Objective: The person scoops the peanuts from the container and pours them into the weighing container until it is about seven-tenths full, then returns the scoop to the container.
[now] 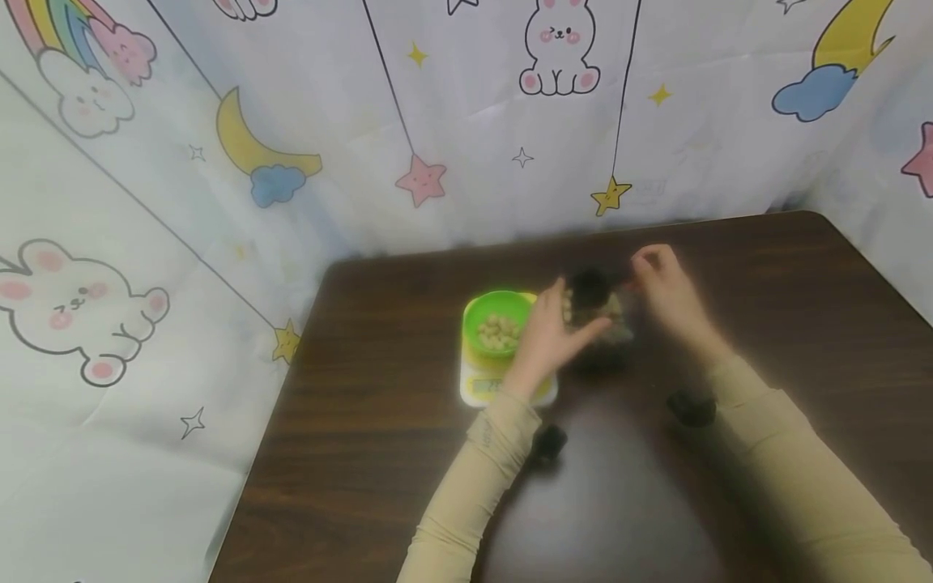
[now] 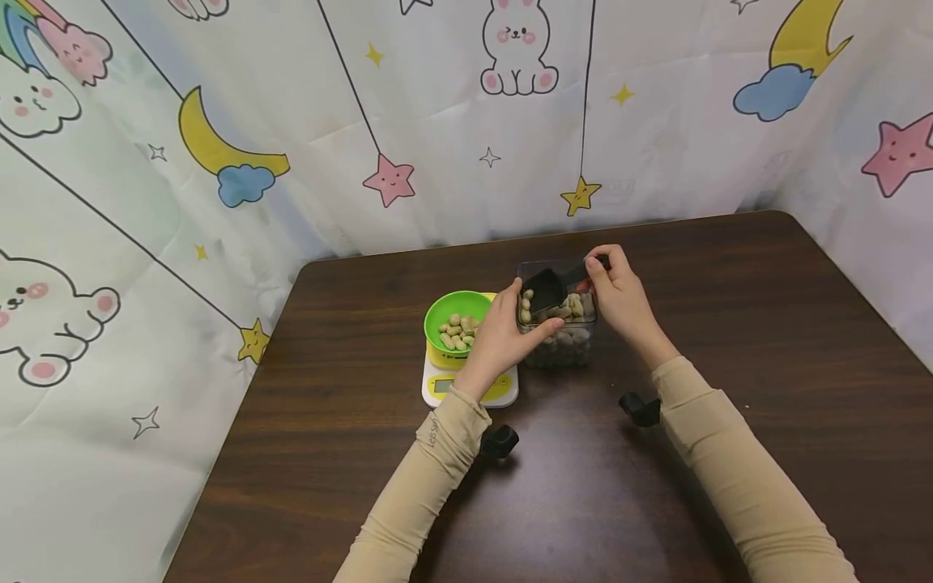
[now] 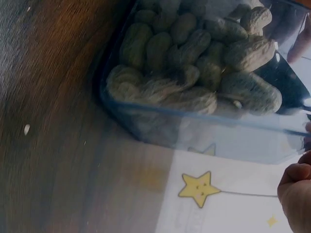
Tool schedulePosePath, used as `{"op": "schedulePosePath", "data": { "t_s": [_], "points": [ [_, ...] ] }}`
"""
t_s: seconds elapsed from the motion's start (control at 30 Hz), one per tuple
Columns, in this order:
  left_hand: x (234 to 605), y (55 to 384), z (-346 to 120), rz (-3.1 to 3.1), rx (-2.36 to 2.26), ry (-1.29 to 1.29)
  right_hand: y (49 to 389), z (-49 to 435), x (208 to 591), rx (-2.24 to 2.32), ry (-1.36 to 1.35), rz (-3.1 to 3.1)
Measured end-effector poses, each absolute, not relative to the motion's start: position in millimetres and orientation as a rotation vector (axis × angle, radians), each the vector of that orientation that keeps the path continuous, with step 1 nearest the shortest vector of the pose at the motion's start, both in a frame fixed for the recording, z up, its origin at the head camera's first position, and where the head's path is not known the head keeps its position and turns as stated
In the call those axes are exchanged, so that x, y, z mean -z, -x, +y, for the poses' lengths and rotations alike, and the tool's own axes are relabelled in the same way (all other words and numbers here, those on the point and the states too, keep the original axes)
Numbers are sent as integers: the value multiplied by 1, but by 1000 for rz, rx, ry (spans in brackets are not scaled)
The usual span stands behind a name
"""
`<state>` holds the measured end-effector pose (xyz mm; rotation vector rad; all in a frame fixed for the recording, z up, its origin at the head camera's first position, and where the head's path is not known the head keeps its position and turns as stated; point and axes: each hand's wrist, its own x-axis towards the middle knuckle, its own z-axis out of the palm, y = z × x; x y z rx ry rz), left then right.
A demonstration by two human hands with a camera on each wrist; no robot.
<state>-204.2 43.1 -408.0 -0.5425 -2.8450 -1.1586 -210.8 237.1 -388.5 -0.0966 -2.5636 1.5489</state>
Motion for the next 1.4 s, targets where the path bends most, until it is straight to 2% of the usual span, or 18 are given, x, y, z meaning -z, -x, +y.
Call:
{"op": "schedulePosePath", "data": {
  "t_s": [0.5,0.9,1.4],
  "points": [
    [409,204,42,-2858,1188,537,213,244,395,-1787,248,-2475],
    [407,204,41,-2856,1272,506,200,245,400,-2410,294,-1886],
    [407,202,42,-2851,1285,476,197,250,397,-2596,259,-1532]
  ]
}}
